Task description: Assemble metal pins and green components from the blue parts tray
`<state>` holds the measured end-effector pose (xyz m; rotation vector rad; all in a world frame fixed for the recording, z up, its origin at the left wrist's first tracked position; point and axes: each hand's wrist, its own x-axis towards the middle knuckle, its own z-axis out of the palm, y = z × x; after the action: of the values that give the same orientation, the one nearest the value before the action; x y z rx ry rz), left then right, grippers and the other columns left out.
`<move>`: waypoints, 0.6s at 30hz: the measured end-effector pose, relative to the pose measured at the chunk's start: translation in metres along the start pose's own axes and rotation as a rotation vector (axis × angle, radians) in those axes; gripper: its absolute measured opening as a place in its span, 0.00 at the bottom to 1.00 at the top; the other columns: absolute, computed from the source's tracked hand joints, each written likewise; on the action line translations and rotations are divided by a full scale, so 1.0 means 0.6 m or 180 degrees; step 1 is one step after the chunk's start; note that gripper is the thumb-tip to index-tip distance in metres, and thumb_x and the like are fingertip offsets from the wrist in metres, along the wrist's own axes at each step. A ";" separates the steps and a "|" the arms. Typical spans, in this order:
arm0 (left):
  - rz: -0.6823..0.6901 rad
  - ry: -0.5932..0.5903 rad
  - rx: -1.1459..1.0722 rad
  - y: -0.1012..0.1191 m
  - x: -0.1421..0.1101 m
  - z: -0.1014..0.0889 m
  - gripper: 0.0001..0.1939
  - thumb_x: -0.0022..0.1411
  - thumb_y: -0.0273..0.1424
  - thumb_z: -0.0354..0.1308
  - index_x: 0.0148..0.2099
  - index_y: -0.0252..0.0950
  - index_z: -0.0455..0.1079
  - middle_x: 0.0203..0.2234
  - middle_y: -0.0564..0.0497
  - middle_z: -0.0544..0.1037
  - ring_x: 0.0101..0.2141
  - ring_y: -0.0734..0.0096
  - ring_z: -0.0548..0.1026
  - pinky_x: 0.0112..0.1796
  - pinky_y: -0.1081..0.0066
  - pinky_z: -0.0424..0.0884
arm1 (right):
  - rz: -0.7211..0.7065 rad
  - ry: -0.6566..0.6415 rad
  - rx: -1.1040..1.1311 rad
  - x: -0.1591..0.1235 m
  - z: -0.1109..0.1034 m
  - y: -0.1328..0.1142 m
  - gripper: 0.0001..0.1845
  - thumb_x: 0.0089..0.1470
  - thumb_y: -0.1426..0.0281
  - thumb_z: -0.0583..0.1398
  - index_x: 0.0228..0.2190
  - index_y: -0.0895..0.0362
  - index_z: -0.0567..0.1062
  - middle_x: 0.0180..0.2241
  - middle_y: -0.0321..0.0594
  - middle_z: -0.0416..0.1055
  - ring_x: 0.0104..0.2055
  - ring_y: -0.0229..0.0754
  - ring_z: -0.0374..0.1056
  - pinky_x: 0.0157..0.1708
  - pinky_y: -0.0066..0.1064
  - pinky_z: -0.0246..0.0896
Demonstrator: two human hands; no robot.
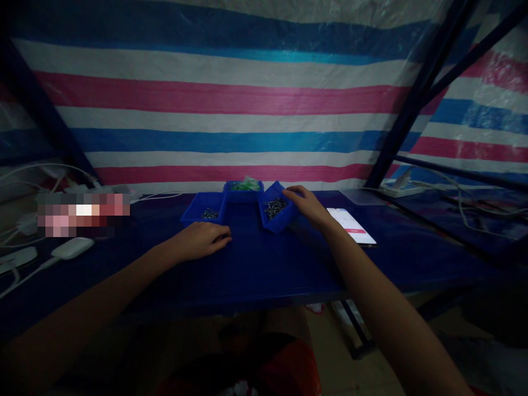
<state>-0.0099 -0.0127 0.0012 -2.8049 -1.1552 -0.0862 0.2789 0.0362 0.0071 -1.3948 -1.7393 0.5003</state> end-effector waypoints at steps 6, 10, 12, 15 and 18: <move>0.0009 0.0008 -0.0040 0.000 -0.001 -0.002 0.13 0.62 0.36 0.41 0.39 0.37 0.65 0.31 0.49 0.75 0.31 0.68 0.72 0.28 0.71 0.61 | 0.0141 0.0042 0.0598 -0.004 0.002 -0.014 0.22 0.45 0.54 0.57 0.40 0.54 0.70 0.46 0.43 0.67 0.47 0.48 0.63 0.42 0.35 0.59; 0.0017 -0.0005 -0.0046 -0.001 -0.001 -0.001 0.14 0.63 0.36 0.41 0.38 0.37 0.65 0.31 0.50 0.74 0.31 0.68 0.72 0.27 0.71 0.61 | 0.0023 0.0058 0.0569 -0.009 0.005 -0.025 0.22 0.44 0.56 0.59 0.41 0.53 0.70 0.53 0.44 0.60 0.52 0.50 0.58 0.47 0.37 0.56; 0.0001 -0.0021 -0.0041 -0.002 0.000 0.000 0.13 0.62 0.36 0.41 0.38 0.37 0.65 0.31 0.50 0.74 0.31 0.68 0.72 0.28 0.71 0.61 | -0.0072 -0.0018 0.0602 -0.010 0.008 -0.027 0.24 0.43 0.57 0.60 0.43 0.53 0.68 0.52 0.44 0.61 0.53 0.50 0.58 0.46 0.37 0.57; -0.0008 -0.0023 -0.0044 -0.001 0.000 0.000 0.13 0.62 0.36 0.41 0.38 0.36 0.65 0.31 0.49 0.74 0.31 0.68 0.71 0.29 0.71 0.62 | -0.0164 -0.0075 0.0596 -0.011 0.011 -0.026 0.26 0.41 0.59 0.62 0.44 0.53 0.66 0.50 0.46 0.63 0.52 0.51 0.58 0.44 0.38 0.60; 0.0012 -0.0025 -0.0038 0.000 0.000 -0.001 0.13 0.62 0.36 0.42 0.37 0.36 0.65 0.30 0.49 0.74 0.30 0.68 0.72 0.28 0.71 0.62 | -0.0288 -0.0064 0.0507 -0.010 0.014 -0.020 0.27 0.39 0.60 0.63 0.43 0.53 0.66 0.51 0.46 0.62 0.53 0.52 0.58 0.43 0.39 0.62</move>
<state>-0.0099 -0.0128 0.0015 -2.8203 -1.1550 -0.0819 0.2652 0.0287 0.0092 -1.1978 -1.7304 0.5912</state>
